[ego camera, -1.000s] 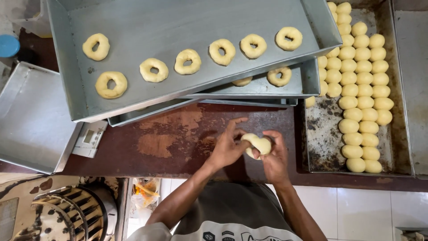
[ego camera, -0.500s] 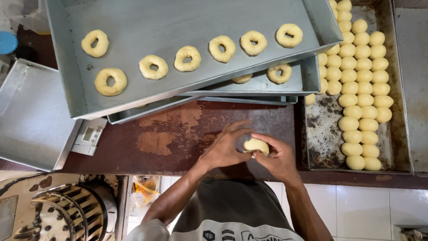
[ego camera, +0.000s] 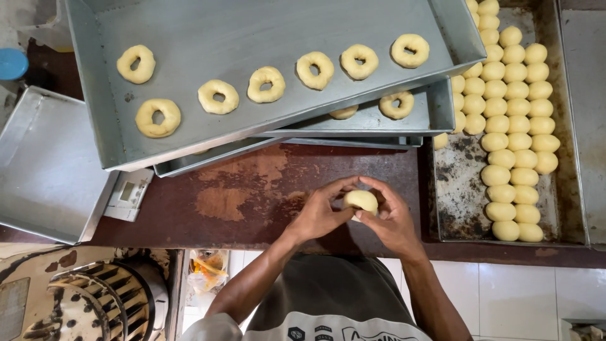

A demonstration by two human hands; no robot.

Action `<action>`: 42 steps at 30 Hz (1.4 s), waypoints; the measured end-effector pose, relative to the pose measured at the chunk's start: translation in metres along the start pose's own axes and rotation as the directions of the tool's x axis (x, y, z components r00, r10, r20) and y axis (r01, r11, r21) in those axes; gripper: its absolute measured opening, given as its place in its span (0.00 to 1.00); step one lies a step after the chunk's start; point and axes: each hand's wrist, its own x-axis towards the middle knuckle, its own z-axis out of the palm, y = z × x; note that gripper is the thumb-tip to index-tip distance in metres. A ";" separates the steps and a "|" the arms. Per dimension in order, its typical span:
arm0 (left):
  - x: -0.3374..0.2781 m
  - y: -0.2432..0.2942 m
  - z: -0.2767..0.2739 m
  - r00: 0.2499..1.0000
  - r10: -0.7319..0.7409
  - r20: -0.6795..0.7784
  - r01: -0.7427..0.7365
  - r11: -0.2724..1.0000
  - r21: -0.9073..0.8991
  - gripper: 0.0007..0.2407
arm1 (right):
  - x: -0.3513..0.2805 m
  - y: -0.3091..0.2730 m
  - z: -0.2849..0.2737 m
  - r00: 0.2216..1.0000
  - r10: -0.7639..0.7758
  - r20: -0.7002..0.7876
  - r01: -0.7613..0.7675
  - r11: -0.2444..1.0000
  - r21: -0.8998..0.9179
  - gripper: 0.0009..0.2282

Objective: The recorder is shaping balls of dough into rings and placing them on baking trays.

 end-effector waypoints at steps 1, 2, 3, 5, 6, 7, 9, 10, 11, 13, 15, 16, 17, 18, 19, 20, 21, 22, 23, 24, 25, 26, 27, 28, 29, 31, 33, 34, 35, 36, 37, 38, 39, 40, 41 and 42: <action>0.000 0.001 -0.001 1.000 -0.011 -0.018 0.010 0.998 -0.058 0.23 | -0.001 -0.003 0.000 0.999 -0.039 0.017 0.040 0.999 -0.025 0.26; -0.002 -0.008 -0.001 1.000 -0.013 -0.021 0.012 0.998 -0.059 0.23 | -0.001 0.010 -0.005 0.999 -0.037 0.020 0.038 0.999 -0.024 0.26; -0.004 -0.016 -0.001 1.000 -0.003 -0.027 0.003 1.000 -0.007 0.16 | -0.002 0.023 -0.010 0.996 -0.091 0.009 0.092 0.985 -0.147 0.21; -0.003 -0.022 -0.002 1.000 0.009 -0.029 -0.008 0.999 0.044 0.10 | -0.001 0.039 -0.015 0.989 -0.148 0.003 0.143 0.953 -0.268 0.15; -0.002 -0.019 -0.004 1.000 0.009 -0.001 -0.009 0.998 0.062 0.08 | 0.000 0.043 -0.014 0.987 -0.157 0.027 0.158 0.937 -0.311 0.13; 0.000 -0.016 -0.005 1.000 0.009 0.027 -0.011 0.997 0.081 0.07 | 0.001 0.047 -0.014 0.985 -0.165 0.051 0.172 0.920 -0.353 0.10; 0.001 -0.021 -0.009 0.997 -0.019 0.071 0.020 1.000 -0.011 0.07 | 0.000 0.027 -0.007 0.987 -0.143 0.070 0.157 0.943 -0.294 0.21; 0.001 -0.023 -0.011 0.992 -0.045 0.117 0.057 0.993 -0.100 0.07 | 0.000 0.017 -0.003 0.988 -0.121 0.091 0.139 0.963 -0.232 0.33; 0.002 -0.031 -0.013 0.992 -0.045 0.117 0.056 0.993 -0.099 0.07 | 0.003 0.013 0.001 0.988 -0.122 0.091 0.140 0.963 -0.231 0.33; 0.003 -0.046 -0.015 0.989 -0.040 0.144 0.059 0.990 -0.131 0.06 | 0.007 0.005 0.007 0.951 -0.283 0.122 0.308 0.853 -0.422 0.16; 0.001 -0.028 -0.020 0.992 -0.018 0.125 0.024 0.998 -0.053 0.04 | 0.010 0.050 -0.012 0.956 -0.261 0.135 0.293 0.812 -0.505 0.10; 0.000 -0.019 -0.022 0.994 0.005 0.106 -0.008 1.000 0.028 0.04 | 0.012 0.072 -0.021 0.960 -0.238 0.147 0.279 0.764 -0.581 0.04; 0.002 -0.011 -0.021 0.994 0.006 0.108 -0.009 1.000 0.029 0.04 | 0.012 0.065 -0.020 0.960 -0.240 0.145 0.279 0.764 -0.581 0.04; 0.003 -0.003 -0.021 0.998 0.018 0.057 -0.027 0.985 0.168 0.05 | 0.012 0.057 -0.018 0.972 -0.194 0.136 0.236 0.799 -0.554 0.03; 0.005 0.005 -0.021 0.999 0.037 0.009 -0.038 0.952 0.305 0.08 | 0.013 0.050 -0.016 0.981 -0.146 0.128 0.192 0.829 -0.525 0.04; 0.008 0.017 -0.022 0.999 0.037 0.008 -0.038 0.952 0.305 0.08 | 0.016 0.040 -0.013 0.981 -0.147 0.129 0.193 0.829 -0.525 0.04; 0.012 0.030 -0.022 1.000 0.009 0.008 -0.011 0.955 0.296 0.16 | 0.019 0.031 -0.009 0.977 -0.140 0.158 0.204 0.819 -0.537 0.05; 0.015 0.042 -0.023 1.000 -0.020 0.010 0.016 0.958 0.286 0.25 | 0.021 0.022 -0.006 0.974 -0.133 0.184 0.214 0.809 -0.548 0.07; 0.013 0.027 -0.017 1.000 -0.021 0.012 0.016 0.958 0.286 0.25 | 0.021 0.027 -0.004 0.974 -0.132 0.183 0.213 0.809 -0.548 0.07; 0.012 0.012 -0.012 0.995 -0.089 -0.051 0.099 0.964 0.247 0.21 | 0.022 0.032 -0.002 0.975 -0.164 0.150 0.220 0.797 -0.562 0.11; 0.010 -0.004 -0.007 0.981 -0.159 -0.111 0.179 0.963 0.202 0.16 | 0.023 0.037 0.000 0.974 -0.195 0.117 0.227 0.785 -0.577 0.16; 0.010 -0.006 -0.009 0.981 -0.158 -0.116 0.179 0.963 0.201 0.16 | 0.022 0.024 0.004 0.973 -0.196 0.122 0.230 0.784 -0.577 0.16; 0.010 -0.008 -0.010 0.968 -0.200 -0.152 0.227 0.955 0.189 0.14 | 0.022 0.011 0.009 0.980 -0.186 0.066 0.192 0.824 -0.533 0.19; 0.008 -0.010 -0.011 0.952 -0.245 -0.185 0.278 0.945 0.175 0.11 | 0.020 -0.002 0.013 0.986 -0.167 0.009 0.151 0.862 -0.484 0.24; 0.008 -0.014 -0.009 0.951 -0.248 -0.186 0.280 0.944 0.174 0.11 | 0.021 0.014 0.008 0.986 -0.165 0.011 0.149 0.862 -0.484 0.24; 0.008 -0.021 -0.005 0.949 -0.233 -0.213 0.254 0.964 0.077 0.09 | 0.025 0.045 -0.003 0.993 0.089 -0.079 -0.111 0.937 -0.331 0.03; 0.012 -0.040 -0.004 0.964 -0.207 -0.170 0.220 0.974 0.061 0.12 | 0.027 0.027 0.001 0.990 0.128 -0.055 -0.137 0.967 -0.215 0.08; 0.013 -0.050 -0.002 0.976 -0.181 -0.123 0.187 0.982 0.041 0.15 | 0.026 0.019 0.002 0.986 0.166 -0.029 -0.168 0.981 -0.098 0.13; 0.015 -0.031 -0.006 0.975 -0.183 -0.122 0.189 0.981 0.041 0.15 | 0.028 0.017 0.000 0.985 0.169 -0.030 -0.171 0.980 -0.098 0.13; 0.016 -0.011 -0.009 0.980 -0.171 -0.100 0.171 0.985 -0.013 0.22 | 0.029 0.017 -0.001 0.994 0.091 0.059 -0.085 0.991 -0.102 0.19; 0.016 0.008 -0.013 0.984 -0.158 -0.079 0.153 0.986 -0.068 0.29 | 0.030 0.016 -0.002 0.989 0.012 0.147 0.002 0.995 -0.098 0.25; 0.016 0.004 -0.011 0.984 -0.160 -0.077 0.155 0.986 -0.067 0.29 | 0.031 0.022 -0.004 0.989 0.014 0.145 0.000 0.995 -0.097 0.25; 0.016 0.000 -0.009 0.975 -0.191 -0.114 0.174 0.974 -0.144 0.23 | 0.031 0.027 -0.006 0.992 -0.038 0.118 0.067 0.964 -0.258 0.27; 0.016 -0.004 -0.007 0.963 -0.223 -0.151 0.186 0.957 -0.223 0.17 | 0.032 0.032 -0.009 0.990 -0.094 0.102 0.129 0.901 -0.415 0.30; 0.015 -0.008 -0.005 0.963 -0.223 -0.153 0.186 0.957 -0.224 0.17 | 0.033 0.035 -0.011 0.990 -0.094 0.104 0.129 0.901 -0.415 0.30; 0.014 -0.011 -0.004 0.963 -0.216 -0.162 0.183 0.963 -0.197 0.15 | 0.035 0.038 -0.013 0.998 -0.005 0.069 0.033 0.911 -0.411 0.21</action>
